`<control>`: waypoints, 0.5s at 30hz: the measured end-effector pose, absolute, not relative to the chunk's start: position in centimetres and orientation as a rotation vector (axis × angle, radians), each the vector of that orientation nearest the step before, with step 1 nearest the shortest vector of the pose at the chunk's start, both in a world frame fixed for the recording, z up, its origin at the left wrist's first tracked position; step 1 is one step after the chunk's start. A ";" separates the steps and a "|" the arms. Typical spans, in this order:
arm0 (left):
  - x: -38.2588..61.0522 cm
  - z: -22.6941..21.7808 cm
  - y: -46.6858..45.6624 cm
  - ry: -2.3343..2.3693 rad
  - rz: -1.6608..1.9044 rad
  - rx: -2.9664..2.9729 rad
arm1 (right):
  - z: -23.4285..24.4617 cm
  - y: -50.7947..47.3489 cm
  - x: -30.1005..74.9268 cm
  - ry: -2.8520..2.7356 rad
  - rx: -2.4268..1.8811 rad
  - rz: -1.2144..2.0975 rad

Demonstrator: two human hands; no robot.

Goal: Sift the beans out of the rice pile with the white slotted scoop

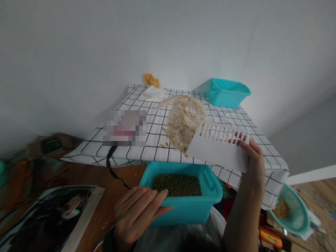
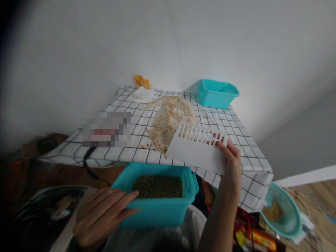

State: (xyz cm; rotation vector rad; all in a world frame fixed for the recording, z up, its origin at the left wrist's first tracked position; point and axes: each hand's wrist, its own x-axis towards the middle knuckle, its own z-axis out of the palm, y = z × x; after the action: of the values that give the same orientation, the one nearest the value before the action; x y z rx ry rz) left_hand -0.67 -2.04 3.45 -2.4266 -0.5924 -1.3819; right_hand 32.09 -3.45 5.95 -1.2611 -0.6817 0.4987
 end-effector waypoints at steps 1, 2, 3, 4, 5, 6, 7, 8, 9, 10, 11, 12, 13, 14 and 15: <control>-0.7 3.5 -2.0 -0.593 -1.384 -2.423 | 5.9 -3.5 32.2 -0.683 -1.260 0.502; -0.7 3.5 -2.0 -0.594 -1.389 -2.419 | 5.9 -3.5 32.3 -0.683 -1.259 0.505; -0.7 3.5 -2.0 -0.596 -1.396 -2.414 | 5.8 -3.5 32.4 -0.682 -1.257 0.505; -0.7 3.5 -2.0 -0.594 -1.400 -2.411 | 5.8 -3.5 32.5 -0.681 -1.254 0.503; -0.7 3.6 -2.0 -0.591 -1.403 -2.412 | 5.7 -3.5 32.6 -0.678 -1.251 0.501; -0.6 3.6 -2.0 -0.589 -1.402 -2.416 | 5.7 -3.6 32.6 -0.673 -1.249 0.500; -0.6 3.6 -1.9 -0.590 -1.400 -2.421 | 5.7 -3.6 32.7 -0.667 -1.248 0.503; -0.6 3.6 -1.9 -0.591 -1.396 -2.425 | 5.7 -3.7 32.7 -0.661 -1.248 0.508; -0.6 3.6 -1.9 -0.592 -1.395 -2.426 | 5.7 -3.7 32.7 -0.656 -1.249 0.514; -0.6 3.6 -1.9 -0.592 -1.395 -2.425 | 5.7 -3.7 32.7 -0.652 -1.249 0.517; -0.6 3.6 -1.9 -0.595 -1.397 -2.422 | 5.7 -3.7 32.6 -0.651 -1.249 0.518; -0.6 3.6 -1.9 -0.596 -1.397 -2.419 | 5.8 -3.7 32.5 -0.651 -1.251 0.515; -0.7 3.6 -1.9 -0.594 -1.397 -2.414 | 5.8 -3.7 32.4 -0.654 -1.255 0.509; -0.7 3.6 -2.0 -0.593 -1.396 -2.404 | 5.9 -3.7 32.3 -0.657 -1.261 0.502; -0.7 3.6 -1.9 -0.593 -1.392 -2.392 | 6.0 -3.7 32.2 -0.660 -1.267 0.498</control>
State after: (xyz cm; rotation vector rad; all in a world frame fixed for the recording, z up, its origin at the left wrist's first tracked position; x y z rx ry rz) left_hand -0.67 -1.94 3.60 -2.3923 -0.5932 -1.3923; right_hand 32.17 -3.66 5.98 -1.2674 -0.6602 0.4982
